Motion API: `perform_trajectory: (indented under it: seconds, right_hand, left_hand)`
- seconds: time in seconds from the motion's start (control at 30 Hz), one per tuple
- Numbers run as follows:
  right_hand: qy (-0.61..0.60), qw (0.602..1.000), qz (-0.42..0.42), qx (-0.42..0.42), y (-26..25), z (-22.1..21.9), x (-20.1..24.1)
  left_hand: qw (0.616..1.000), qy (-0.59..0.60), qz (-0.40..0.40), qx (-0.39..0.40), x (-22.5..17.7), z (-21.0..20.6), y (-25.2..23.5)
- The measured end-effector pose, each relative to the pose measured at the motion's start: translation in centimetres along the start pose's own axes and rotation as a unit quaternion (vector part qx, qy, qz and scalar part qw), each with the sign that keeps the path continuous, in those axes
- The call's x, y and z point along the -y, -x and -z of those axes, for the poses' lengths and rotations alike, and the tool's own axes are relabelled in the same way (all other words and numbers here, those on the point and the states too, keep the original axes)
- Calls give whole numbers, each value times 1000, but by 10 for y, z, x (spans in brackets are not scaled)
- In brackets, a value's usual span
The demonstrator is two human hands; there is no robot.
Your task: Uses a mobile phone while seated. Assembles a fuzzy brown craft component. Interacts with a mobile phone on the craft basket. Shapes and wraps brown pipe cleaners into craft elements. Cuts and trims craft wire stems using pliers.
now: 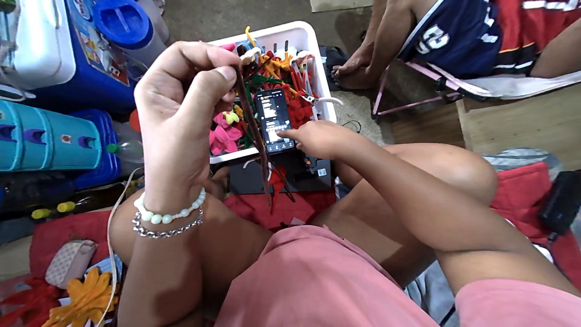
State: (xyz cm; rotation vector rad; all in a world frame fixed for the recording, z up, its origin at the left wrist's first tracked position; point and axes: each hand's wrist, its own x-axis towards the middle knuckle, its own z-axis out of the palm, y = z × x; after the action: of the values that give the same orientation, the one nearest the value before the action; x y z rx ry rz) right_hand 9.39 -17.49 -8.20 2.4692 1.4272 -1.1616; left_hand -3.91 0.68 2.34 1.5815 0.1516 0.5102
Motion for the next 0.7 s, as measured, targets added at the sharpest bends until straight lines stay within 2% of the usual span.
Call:
perform_trajectory:
  seconds: [0.2, 0.7]
  right_hand:
    - [-7, 999, 30, 35, 6, -6, 7]
    - [3, 998, 21, 56, 5, -9, 11]
  left_hand:
    - [1000, 2, 26, 0, -4, -1, 8]
    - [1000, 4, 5, 3, 1, -2, 0]
